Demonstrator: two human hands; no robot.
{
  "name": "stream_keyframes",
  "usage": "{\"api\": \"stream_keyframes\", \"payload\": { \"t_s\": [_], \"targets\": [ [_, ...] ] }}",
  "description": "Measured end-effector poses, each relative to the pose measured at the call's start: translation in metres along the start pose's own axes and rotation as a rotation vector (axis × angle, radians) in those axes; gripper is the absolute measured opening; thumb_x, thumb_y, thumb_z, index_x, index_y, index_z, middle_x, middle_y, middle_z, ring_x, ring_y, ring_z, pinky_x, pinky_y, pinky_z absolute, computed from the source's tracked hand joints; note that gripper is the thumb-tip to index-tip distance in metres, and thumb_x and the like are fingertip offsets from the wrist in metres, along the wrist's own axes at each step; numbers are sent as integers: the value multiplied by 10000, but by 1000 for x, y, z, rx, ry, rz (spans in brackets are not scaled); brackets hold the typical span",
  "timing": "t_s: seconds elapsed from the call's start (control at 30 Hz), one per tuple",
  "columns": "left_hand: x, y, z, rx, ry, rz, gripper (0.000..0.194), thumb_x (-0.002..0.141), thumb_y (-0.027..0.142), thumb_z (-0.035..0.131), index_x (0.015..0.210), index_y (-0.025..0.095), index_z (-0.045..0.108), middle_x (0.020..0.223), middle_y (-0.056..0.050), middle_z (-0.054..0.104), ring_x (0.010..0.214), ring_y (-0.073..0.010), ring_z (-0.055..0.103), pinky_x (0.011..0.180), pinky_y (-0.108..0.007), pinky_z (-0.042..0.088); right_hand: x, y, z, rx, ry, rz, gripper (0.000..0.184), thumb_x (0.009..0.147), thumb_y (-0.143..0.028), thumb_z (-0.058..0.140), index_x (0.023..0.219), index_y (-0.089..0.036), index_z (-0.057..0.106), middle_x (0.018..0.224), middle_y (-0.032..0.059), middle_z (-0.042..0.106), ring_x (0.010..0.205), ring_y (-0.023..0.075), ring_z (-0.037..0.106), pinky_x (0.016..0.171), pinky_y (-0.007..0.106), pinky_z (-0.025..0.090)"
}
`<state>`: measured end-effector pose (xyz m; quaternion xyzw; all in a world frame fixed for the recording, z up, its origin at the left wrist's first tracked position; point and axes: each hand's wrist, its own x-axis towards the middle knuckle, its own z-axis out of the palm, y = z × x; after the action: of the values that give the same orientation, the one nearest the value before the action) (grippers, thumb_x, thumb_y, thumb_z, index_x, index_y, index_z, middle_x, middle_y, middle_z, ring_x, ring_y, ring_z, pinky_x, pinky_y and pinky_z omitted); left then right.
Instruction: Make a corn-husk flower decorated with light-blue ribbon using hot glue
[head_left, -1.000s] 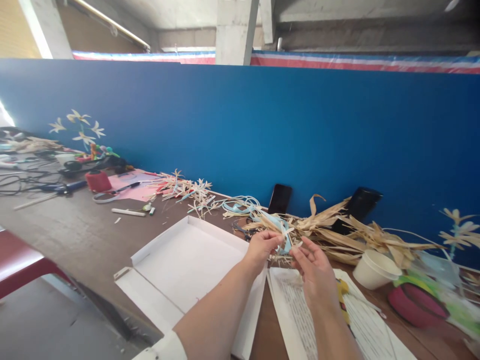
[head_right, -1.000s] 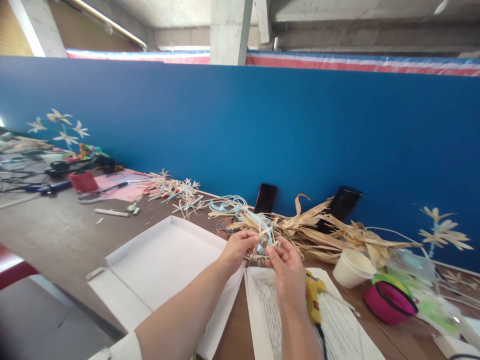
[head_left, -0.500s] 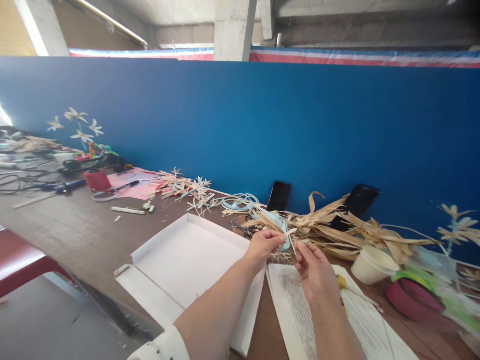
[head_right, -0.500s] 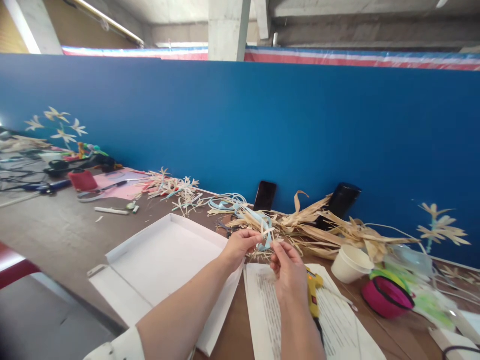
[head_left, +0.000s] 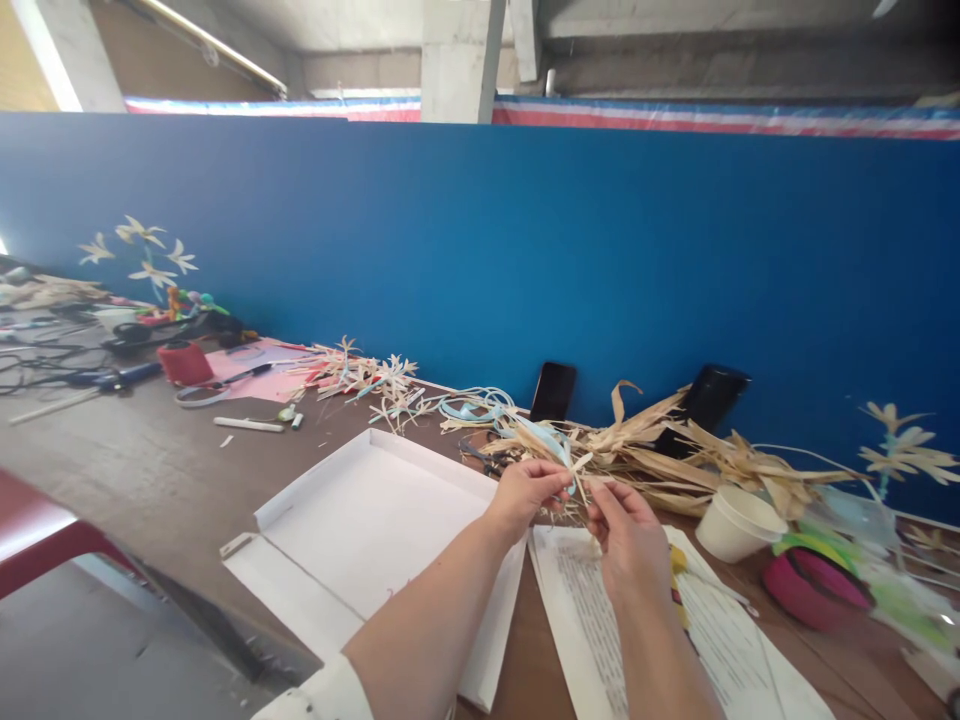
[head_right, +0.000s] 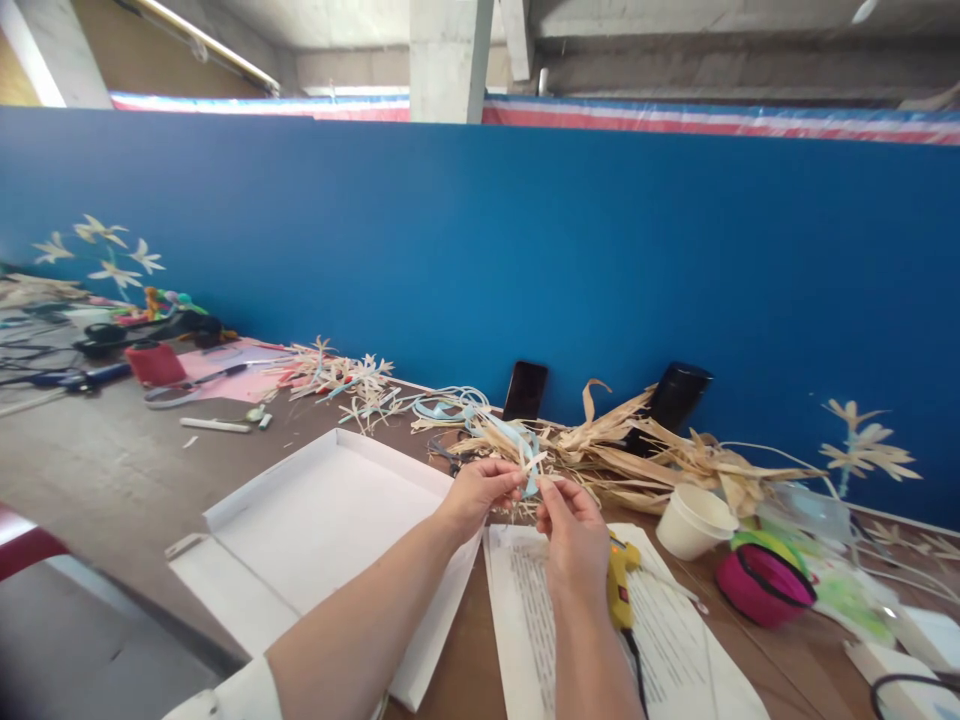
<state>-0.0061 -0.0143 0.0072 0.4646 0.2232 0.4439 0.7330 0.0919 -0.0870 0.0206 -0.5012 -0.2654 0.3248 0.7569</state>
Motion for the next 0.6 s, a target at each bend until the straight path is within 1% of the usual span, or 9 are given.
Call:
{"api": "stream_keyframes", "payload": {
  "t_s": [0.17,0.4,0.5,0.6],
  "targets": [
    [-1,1,0,35,-4,-2,331,572,370,769,763,115,678,643,-33,629,604,-114,575,556,-218,444,0,0,0,-21,24,5,291,595,-335,771,794,-173,633,553,-43,544,485,66,446,405,155,342],
    [-5,5,6,58,-17,2,356,558,389,769,755,110,670,646,-27,621,616,-113,571,580,-226,455,2,1,-2,-67,46,-6,315,598,-375,762,792,-163,634,502,-44,533,458,71,436,393,160,328],
    [-7,6,7,80,-7,15,375,541,397,773,757,108,669,631,-14,606,573,-95,539,550,-216,433,2,2,-2,-69,49,-10,313,606,-376,760,798,-162,635,508,-42,536,471,70,441,400,155,328],
    [-7,7,6,133,24,28,358,555,385,766,756,106,668,606,5,584,488,-60,472,482,-195,372,2,4,-4,-79,59,-18,314,610,-380,757,813,-170,640,517,-42,542,471,71,442,404,158,332]
  ]
}}
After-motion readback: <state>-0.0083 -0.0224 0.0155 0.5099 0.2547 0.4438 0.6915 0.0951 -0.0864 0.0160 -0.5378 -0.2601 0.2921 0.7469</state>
